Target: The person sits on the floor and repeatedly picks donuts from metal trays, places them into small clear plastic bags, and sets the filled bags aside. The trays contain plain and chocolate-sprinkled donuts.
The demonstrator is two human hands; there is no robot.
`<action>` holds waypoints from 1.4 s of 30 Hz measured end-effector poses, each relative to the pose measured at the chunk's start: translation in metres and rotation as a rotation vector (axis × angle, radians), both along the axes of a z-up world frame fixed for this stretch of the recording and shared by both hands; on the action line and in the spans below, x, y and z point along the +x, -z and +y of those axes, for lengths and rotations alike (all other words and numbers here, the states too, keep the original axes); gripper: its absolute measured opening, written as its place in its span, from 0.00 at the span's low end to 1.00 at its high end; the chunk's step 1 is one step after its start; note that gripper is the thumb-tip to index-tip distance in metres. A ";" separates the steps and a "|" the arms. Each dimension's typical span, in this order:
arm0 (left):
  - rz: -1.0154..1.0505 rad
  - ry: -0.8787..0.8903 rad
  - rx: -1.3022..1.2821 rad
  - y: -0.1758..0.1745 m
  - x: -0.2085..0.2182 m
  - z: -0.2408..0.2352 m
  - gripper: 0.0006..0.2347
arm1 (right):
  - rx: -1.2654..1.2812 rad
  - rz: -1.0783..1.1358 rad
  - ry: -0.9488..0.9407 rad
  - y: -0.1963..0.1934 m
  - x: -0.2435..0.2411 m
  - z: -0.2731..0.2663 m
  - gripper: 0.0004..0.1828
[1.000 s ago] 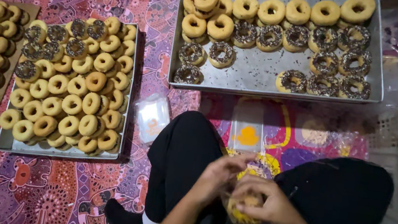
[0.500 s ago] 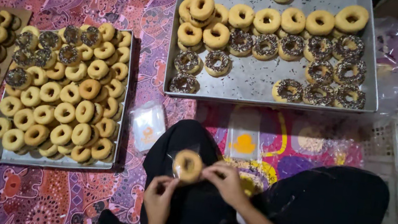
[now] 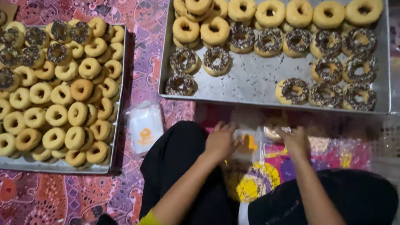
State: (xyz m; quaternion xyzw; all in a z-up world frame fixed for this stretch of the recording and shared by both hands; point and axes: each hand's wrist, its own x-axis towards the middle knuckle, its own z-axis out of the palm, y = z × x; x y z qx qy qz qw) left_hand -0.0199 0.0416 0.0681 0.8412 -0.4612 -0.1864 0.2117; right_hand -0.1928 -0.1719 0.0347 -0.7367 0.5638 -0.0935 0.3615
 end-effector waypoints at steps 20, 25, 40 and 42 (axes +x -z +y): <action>0.664 -0.543 -0.205 0.068 0.009 -0.010 0.40 | 0.201 -0.036 -0.670 -0.037 0.067 0.064 0.21; 2.023 -0.637 -0.886 0.035 0.017 0.061 0.24 | -0.156 -0.580 -1.210 -0.149 0.053 0.124 0.22; 2.645 -0.051 -1.446 -0.008 0.045 0.082 0.23 | -0.041 -0.444 -0.492 -0.206 0.192 0.055 0.65; 2.637 -0.117 -1.424 -0.008 0.044 0.082 0.23 | 0.174 -0.692 -0.407 -0.209 0.132 0.077 0.67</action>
